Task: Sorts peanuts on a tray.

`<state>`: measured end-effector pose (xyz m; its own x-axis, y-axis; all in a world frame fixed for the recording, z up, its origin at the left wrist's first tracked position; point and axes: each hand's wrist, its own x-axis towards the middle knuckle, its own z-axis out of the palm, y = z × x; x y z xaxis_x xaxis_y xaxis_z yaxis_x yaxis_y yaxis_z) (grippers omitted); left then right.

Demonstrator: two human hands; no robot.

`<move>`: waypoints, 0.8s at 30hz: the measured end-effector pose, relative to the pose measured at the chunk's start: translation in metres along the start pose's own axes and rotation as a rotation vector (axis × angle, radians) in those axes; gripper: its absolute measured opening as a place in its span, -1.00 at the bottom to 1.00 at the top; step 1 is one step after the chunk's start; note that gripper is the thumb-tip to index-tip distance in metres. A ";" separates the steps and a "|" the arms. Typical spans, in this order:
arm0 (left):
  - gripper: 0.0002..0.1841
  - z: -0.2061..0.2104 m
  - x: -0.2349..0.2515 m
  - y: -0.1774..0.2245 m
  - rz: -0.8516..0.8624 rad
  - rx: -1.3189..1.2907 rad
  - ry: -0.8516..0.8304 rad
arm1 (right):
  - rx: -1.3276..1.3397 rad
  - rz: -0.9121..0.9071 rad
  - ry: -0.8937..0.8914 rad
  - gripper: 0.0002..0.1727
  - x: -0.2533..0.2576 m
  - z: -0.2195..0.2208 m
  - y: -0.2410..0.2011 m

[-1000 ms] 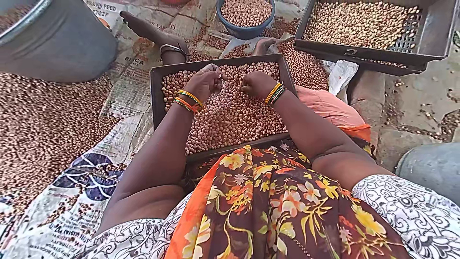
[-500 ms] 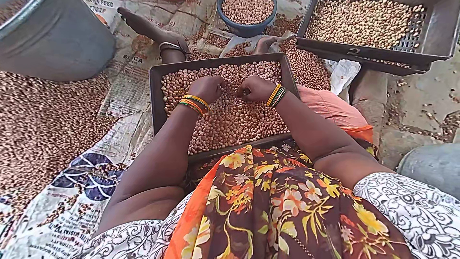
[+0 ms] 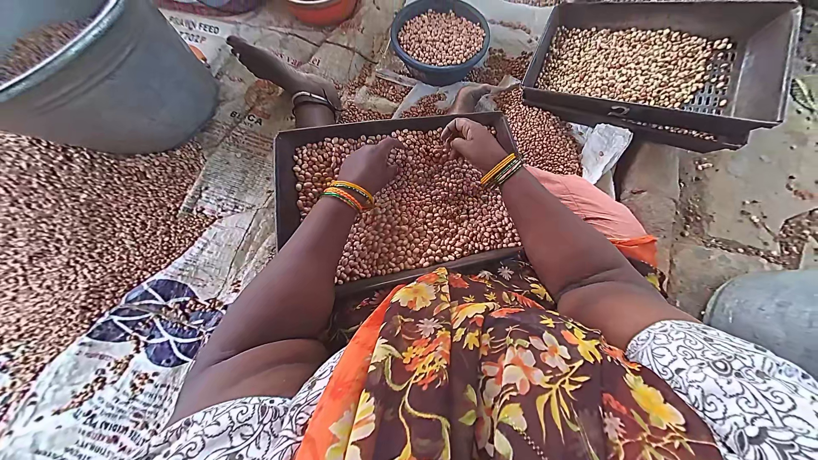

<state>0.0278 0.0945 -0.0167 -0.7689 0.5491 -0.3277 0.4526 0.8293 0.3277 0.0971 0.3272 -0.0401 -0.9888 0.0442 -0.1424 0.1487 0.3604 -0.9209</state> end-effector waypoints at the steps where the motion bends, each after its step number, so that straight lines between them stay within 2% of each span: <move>1: -0.47 -0.002 0.001 0.000 -0.022 -0.003 0.002 | -0.120 -0.011 0.117 -0.72 0.004 0.002 0.002; 3: -0.49 -0.002 0.002 -0.002 -0.043 -0.020 0.022 | -0.332 0.051 0.228 -0.64 0.012 0.002 0.007; 5: -0.51 0.001 0.003 -0.001 -0.030 -0.019 0.002 | -0.477 0.145 0.174 -0.64 0.016 0.002 0.009; 8: -0.58 0.001 0.000 0.002 0.075 -0.013 -0.135 | -0.583 0.085 -0.245 -0.65 0.015 -0.002 0.004; 11: -0.70 -0.005 0.000 -0.008 0.237 -0.079 -0.310 | -0.538 0.019 -0.749 -0.80 0.000 -0.007 -0.011; 12: -0.71 -0.008 -0.001 -0.012 0.277 -0.093 -0.379 | -0.520 0.028 -0.846 -0.79 -0.004 -0.008 -0.017; 13: -0.71 -0.012 -0.001 -0.016 0.289 -0.093 -0.438 | -0.488 0.024 -0.861 -0.77 -0.006 -0.008 -0.021; 14: -0.71 -0.016 -0.002 -0.020 0.293 -0.092 -0.456 | -0.428 0.006 -0.793 -0.76 -0.006 -0.007 -0.022; 15: -0.70 -0.019 -0.003 -0.023 0.278 -0.089 -0.432 | -0.347 -0.024 -0.646 -0.77 -0.004 -0.001 -0.019; 17: -0.70 -0.027 -0.005 -0.027 0.200 -0.100 -0.277 | -0.253 -0.101 -0.327 -0.74 0.005 0.018 -0.013; 18: -0.71 -0.029 -0.004 -0.028 0.143 -0.114 -0.177 | -0.290 -0.145 -0.227 -0.67 0.012 0.026 -0.012; 21: -0.79 -0.027 0.002 -0.026 -0.011 -0.151 0.041 | -0.570 -0.112 -0.140 -0.50 0.024 0.048 -0.012; 24: -0.82 -0.020 0.003 -0.018 0.032 -0.171 0.065 | -0.737 -0.061 -0.112 -0.50 0.024 0.060 -0.016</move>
<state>0.0082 0.0793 -0.0054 -0.7854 0.5622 -0.2591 0.3976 0.7789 0.4850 0.0713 0.2662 -0.0502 -0.9823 -0.0766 -0.1711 0.0092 0.8920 -0.4520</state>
